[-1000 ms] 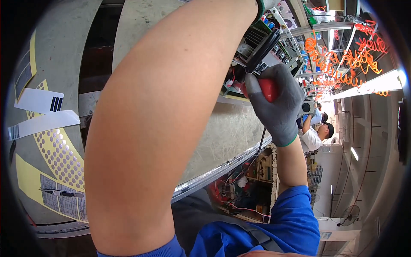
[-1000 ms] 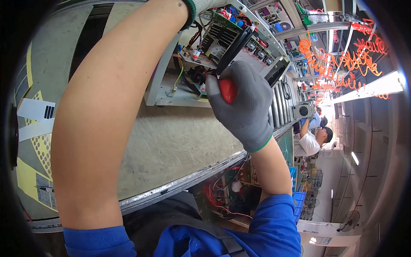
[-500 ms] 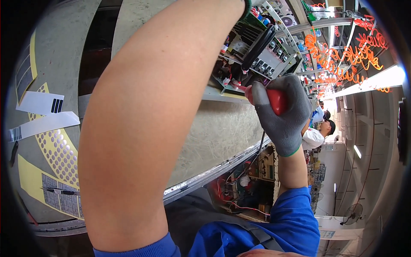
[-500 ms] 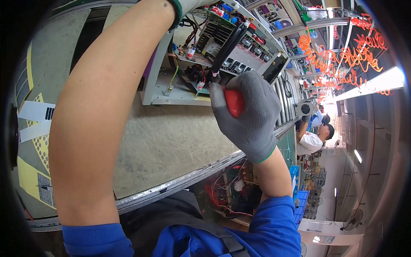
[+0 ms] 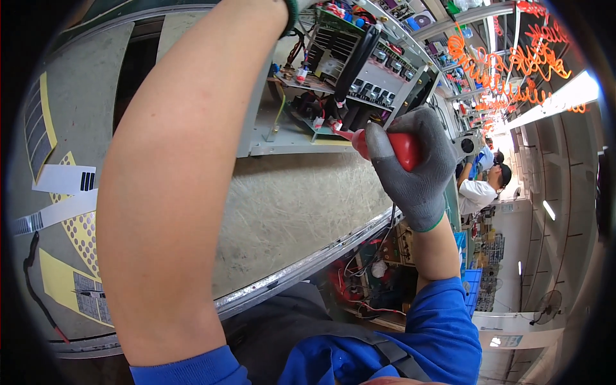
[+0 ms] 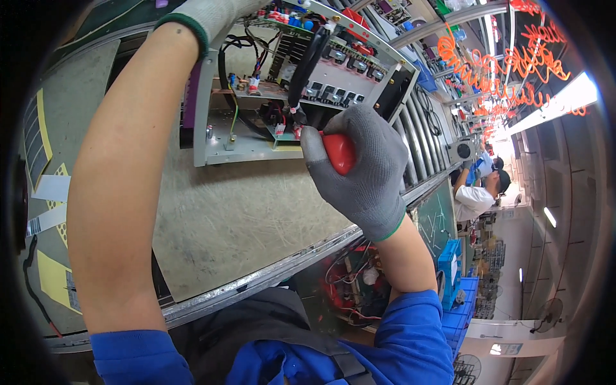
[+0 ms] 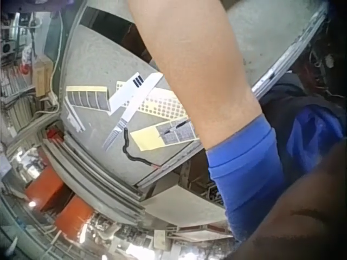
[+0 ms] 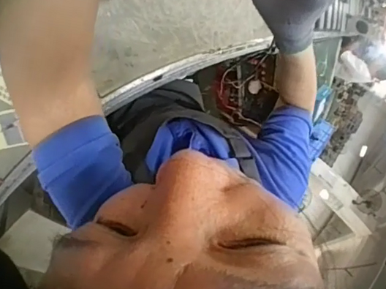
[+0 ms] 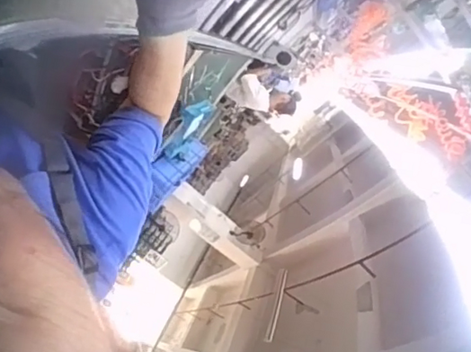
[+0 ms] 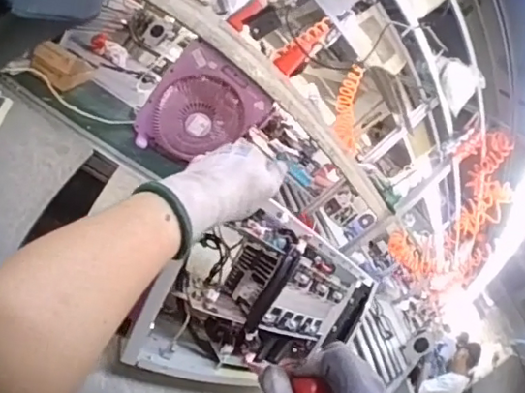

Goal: Assembling and labeling internal components of an electronic chassis, including applying sealant and attaching identification labels.

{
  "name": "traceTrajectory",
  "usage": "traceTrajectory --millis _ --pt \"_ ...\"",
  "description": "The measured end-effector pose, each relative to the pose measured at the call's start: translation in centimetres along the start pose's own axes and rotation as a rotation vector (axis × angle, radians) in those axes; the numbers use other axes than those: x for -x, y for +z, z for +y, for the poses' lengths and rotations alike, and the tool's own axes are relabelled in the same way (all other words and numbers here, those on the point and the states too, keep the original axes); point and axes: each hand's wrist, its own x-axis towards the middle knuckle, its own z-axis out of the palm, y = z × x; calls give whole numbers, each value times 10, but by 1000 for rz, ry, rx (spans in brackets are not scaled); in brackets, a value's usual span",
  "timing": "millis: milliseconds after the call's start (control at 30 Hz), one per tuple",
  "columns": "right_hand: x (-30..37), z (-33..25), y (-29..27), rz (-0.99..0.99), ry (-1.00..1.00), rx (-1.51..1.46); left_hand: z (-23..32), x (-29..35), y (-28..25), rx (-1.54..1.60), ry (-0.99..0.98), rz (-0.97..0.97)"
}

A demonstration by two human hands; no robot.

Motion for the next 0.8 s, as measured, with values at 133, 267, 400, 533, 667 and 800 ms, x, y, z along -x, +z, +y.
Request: traceTrajectory --millis 133,267,400,533,667,800 --pt "6 8 -6 45 -31 44 -6 -9 9 -217 211 18" --pt "11 15 -8 105 -21 -36 -40 -37 26 -469 691 277" --pt "14 17 -5 174 -5 -146 -90 -65 16 -196 894 268" --pt "23 41 -18 246 121 -199 -30 -34 21 -248 458 214" --pt "55 64 -30 506 486 -741 -10 -10 -19 27 49 -110" --pt "135 67 -11 608 1049 -1548 -5 53 -15 -17 398 61"
